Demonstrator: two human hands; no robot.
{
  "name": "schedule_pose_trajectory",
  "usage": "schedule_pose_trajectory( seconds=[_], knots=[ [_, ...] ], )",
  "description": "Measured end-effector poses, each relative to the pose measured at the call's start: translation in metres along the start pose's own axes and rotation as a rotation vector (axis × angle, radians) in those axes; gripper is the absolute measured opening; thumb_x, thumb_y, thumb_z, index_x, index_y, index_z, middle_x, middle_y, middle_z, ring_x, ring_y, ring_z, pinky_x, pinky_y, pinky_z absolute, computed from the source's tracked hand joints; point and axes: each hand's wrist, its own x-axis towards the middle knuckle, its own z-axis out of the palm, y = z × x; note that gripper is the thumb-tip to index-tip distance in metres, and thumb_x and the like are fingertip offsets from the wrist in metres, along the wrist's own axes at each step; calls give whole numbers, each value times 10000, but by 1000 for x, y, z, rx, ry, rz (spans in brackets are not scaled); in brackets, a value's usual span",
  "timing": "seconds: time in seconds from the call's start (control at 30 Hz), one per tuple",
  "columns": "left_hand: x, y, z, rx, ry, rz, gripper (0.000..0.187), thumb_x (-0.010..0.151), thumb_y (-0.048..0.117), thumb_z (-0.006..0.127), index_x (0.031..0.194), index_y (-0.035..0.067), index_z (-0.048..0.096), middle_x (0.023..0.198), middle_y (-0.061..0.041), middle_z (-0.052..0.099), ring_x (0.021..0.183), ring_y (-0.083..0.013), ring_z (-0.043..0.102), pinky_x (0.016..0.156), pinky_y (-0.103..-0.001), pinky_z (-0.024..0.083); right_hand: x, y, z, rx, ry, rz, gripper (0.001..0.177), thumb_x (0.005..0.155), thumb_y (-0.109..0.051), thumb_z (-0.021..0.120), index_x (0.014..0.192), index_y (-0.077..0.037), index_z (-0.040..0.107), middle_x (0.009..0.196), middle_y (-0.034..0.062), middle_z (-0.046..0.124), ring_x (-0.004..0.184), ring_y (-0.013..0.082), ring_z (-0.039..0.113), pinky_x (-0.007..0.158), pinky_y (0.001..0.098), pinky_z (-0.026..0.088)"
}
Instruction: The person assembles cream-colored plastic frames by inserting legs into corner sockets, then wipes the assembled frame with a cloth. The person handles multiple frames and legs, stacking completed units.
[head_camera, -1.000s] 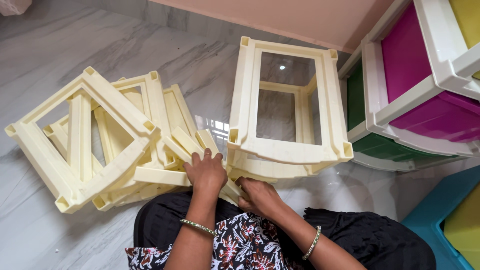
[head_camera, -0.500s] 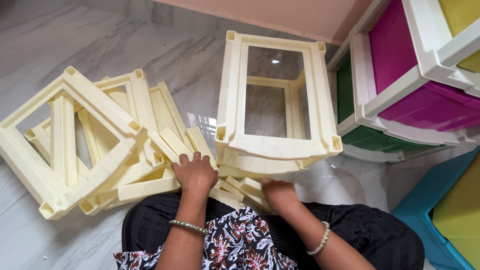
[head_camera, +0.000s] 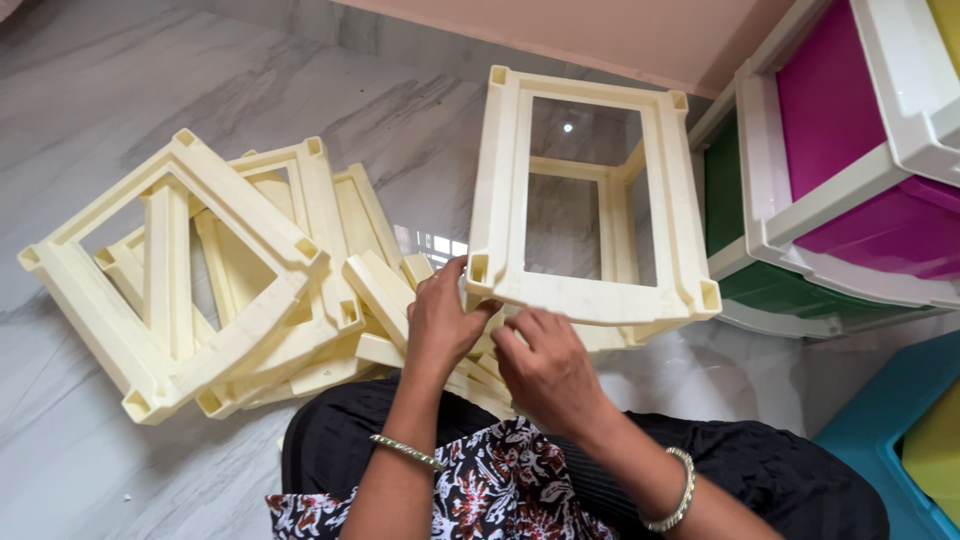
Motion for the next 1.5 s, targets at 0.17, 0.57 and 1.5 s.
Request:
schedule_pose_trajectory(
  seconds=[0.17,0.57,1.5],
  knots=[
    [4,-9,10,-64,134,160,585,766,118,758,1317,26,581,1142,-227,694,1131,-404,641,970,-498,502,51,10,-6,-365,48,-153,437,821,-83,623,1257,-65,650,1324,162,616,1299,325,536,1008,486,435],
    [10,-25,27,-300,27,40,465,881,236,703,1275,16,591,1219,-208,660,1113,-400,651,903,-462,539,95,4,13,-724,-367,-332,399,886,-182,628,1218,32,680,1323,276,607,1289,467,539,928,539,541],
    [0,3,16,-113,100,-1,485,782,157,680,1250,54,610,1096,-195,707,1020,-416,680,873,-510,528,-30,117,-94,-662,-401,347,746,746,-174,687,1462,-230,485,1544,168,432,1391,427,430,956,590,481]
  ],
)
